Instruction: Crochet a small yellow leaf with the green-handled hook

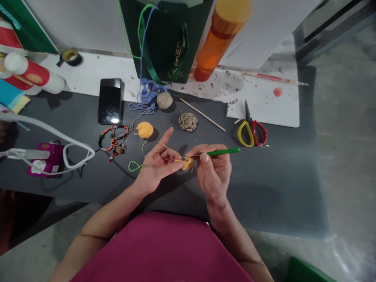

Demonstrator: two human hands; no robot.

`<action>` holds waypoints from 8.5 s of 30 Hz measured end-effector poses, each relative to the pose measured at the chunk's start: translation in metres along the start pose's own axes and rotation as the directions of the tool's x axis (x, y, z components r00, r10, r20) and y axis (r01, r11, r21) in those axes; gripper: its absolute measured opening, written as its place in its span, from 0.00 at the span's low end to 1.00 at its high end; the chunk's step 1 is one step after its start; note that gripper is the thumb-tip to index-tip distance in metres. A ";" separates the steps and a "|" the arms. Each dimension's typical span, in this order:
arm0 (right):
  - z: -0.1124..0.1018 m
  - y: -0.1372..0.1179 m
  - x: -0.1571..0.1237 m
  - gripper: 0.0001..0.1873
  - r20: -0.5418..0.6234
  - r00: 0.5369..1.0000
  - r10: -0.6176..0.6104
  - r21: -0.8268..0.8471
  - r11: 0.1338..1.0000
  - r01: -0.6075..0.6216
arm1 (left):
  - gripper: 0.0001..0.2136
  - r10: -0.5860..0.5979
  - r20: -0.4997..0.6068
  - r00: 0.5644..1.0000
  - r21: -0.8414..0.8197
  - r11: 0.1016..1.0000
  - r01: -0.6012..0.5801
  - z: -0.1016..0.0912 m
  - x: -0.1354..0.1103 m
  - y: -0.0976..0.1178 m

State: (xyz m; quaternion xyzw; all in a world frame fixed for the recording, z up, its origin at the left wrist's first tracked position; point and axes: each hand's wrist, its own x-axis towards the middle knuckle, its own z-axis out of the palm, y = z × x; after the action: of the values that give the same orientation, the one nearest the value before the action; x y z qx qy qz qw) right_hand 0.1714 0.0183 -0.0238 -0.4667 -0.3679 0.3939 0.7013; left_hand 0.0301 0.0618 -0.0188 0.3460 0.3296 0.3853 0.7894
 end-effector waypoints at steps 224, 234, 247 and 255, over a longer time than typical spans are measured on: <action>0.005 0.022 -0.017 0.02 -0.036 0.979 -0.201 -0.271 0.945 0.184 | 0.51 -0.236 -0.106 0.966 -0.341 0.921 0.188 0.000 0.001 -0.002; -0.001 0.018 -0.017 0.01 -0.128 0.979 -0.161 -0.266 0.956 0.123 | 0.51 -0.191 -0.111 0.975 -0.263 0.952 0.156 -0.001 0.001 0.004; 0.005 0.022 -0.015 0.05 -0.068 0.993 0.095 -0.030 0.995 -0.097 | 0.35 -0.042 -0.064 0.997 -0.167 0.986 0.031 0.003 -0.002 -0.002; 0.002 0.013 -0.012 0.16 0.183 0.913 -0.364 -0.385 0.828 0.407 | 0.33 -0.046 -0.144 0.989 -0.200 0.980 0.017 0.002 -0.002 -0.004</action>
State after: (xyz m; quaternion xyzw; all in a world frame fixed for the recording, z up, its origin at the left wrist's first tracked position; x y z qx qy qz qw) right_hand 0.1620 0.0118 -0.0373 -0.5001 -0.5648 0.1803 0.6312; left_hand 0.0328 0.0579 -0.0204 0.2310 0.3526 0.4281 0.7994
